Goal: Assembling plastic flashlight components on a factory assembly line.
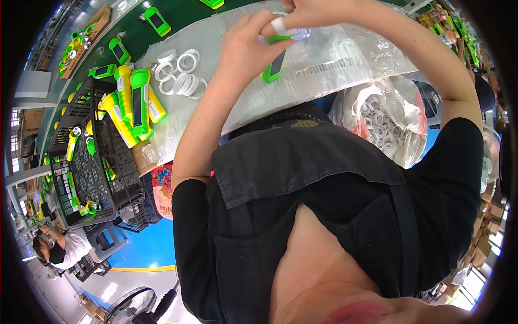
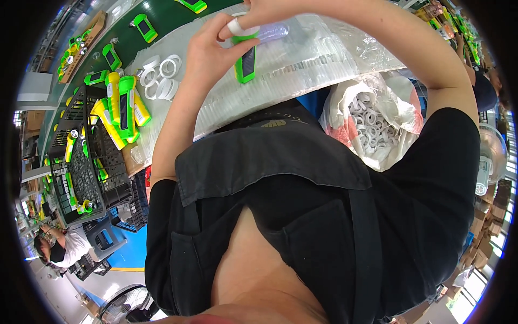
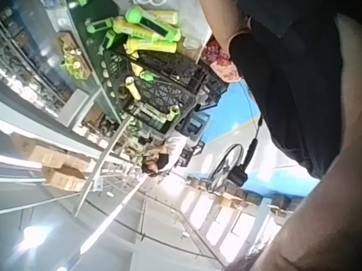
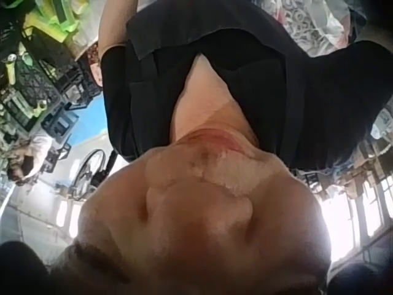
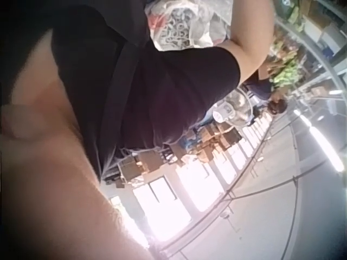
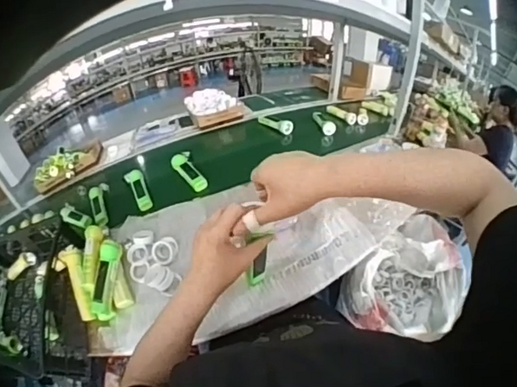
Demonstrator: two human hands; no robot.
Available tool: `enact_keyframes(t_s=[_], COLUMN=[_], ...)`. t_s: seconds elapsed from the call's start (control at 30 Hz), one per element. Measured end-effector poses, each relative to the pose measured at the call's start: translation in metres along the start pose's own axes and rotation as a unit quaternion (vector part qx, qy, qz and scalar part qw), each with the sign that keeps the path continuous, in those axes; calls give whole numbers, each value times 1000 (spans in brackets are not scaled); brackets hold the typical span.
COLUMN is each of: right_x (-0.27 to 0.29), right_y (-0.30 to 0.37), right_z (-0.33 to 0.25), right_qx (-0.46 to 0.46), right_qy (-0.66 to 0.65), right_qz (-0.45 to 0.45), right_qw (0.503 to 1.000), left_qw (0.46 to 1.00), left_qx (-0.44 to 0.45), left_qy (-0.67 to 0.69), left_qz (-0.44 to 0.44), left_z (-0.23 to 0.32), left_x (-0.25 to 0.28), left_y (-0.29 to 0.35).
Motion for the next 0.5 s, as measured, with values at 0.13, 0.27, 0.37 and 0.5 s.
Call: enact_keyframes(t_s=[0.13,0.27,0.37,0.5], right_x=[-45,-16,-40,-71], right_y=[-29,8,-10,-14], right_z=[41,4,32,17], right_qx=[228,2,375,115], right_qy=[-146,2,-138,-249], right_qz=[33,49,255,187], right_qw=[962,999,881,943], left_qw=[1000,999,1000,1000], left_qx=[9,28,11,-12], left_qy=[12,19,16,22], left_qz=[-13,-14,-3,14], left_z=[1,-1,1,-5], left_x=[-1,5,5,7], left_y=[-4,-2,-4,4])
Point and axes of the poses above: each hand's wrist, its own y-axis away from the middle knuckle, its own x-axis out of the back of the hand, z = x × y, the point moved 1 cm from there along -y, towards the middle knuckle, and after that the axes turned 7 degrees about -x, right-handed, at the moved point
